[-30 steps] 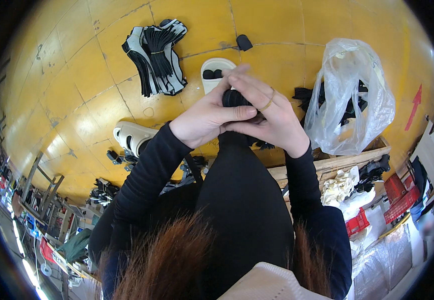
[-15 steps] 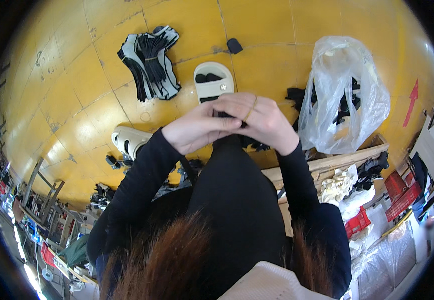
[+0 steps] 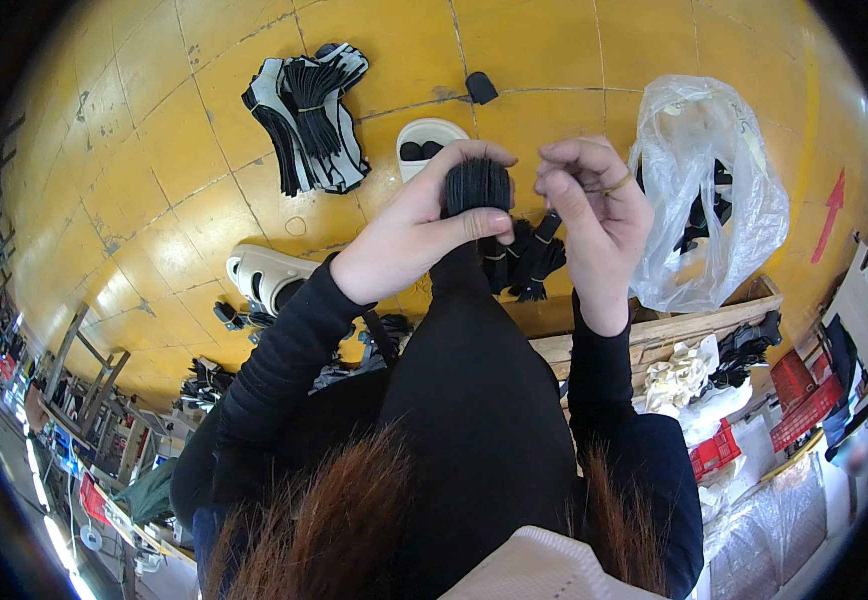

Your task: The person sits on the floor and gathers black and white fabric parts from a plastic bag and the surrounding area. They align the parts into neat stacks and secure them with rubber bands, placing the finished bundles on the floor.

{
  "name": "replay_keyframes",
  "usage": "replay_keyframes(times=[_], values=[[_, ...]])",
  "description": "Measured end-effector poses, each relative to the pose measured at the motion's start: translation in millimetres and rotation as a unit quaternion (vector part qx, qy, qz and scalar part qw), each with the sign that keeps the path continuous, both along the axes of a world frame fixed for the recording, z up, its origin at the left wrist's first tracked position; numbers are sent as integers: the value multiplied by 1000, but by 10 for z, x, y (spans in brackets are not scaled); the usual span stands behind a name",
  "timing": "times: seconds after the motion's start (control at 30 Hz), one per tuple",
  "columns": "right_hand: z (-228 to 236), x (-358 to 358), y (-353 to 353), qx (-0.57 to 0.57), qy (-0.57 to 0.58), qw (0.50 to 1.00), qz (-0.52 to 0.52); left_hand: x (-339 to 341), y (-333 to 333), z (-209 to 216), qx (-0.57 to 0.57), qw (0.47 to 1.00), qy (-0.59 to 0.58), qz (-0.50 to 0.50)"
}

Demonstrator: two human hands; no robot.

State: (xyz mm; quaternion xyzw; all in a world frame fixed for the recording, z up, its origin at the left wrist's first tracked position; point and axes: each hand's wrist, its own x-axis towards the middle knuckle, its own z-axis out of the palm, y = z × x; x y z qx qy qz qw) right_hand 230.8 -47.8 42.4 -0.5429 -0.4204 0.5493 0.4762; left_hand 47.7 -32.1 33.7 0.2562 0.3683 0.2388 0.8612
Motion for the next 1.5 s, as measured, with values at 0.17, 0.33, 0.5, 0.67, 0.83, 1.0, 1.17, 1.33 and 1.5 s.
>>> replay_keyframes(times=[0.17, 0.33, 0.5, 0.67, 0.83, 1.0, 1.17, 1.33, 1.5], values=[[97, -55, -4, -24, 33, 998, 43, 32, -6, 6, 112, 992, 60, 5], [140, -72, -13, -23, 1, 998, 57, -8, -6, 23, 150, 985, 83, 25], [211, -115, -27, -86, 70, 993, 32, -13, -62, -13, 110, 989, 49, 81], [106, -129, -38, -3, 65, 997, 49, -24, -75, -124, 215, 965, 127, 77], [145, -148, -36, -23, 57, 997, 39, -32, -58, -127, 202, 970, 101, 89], [173, -181, -53, -5, 16, 1000, 3, -37, -55, -107, 172, 977, 88, 90], [195, -156, -1, 51, -104, 992, 48, -19, -47, -112, 203, 968, 118, 92], [163, -182, 4, 30, -77, 996, 15, -36, -4, -90, 235, 960, 125, 87], [123, -225, -30, -17, -41, 999, -17, -48, 29, -35, 300, 934, 186, 57]])
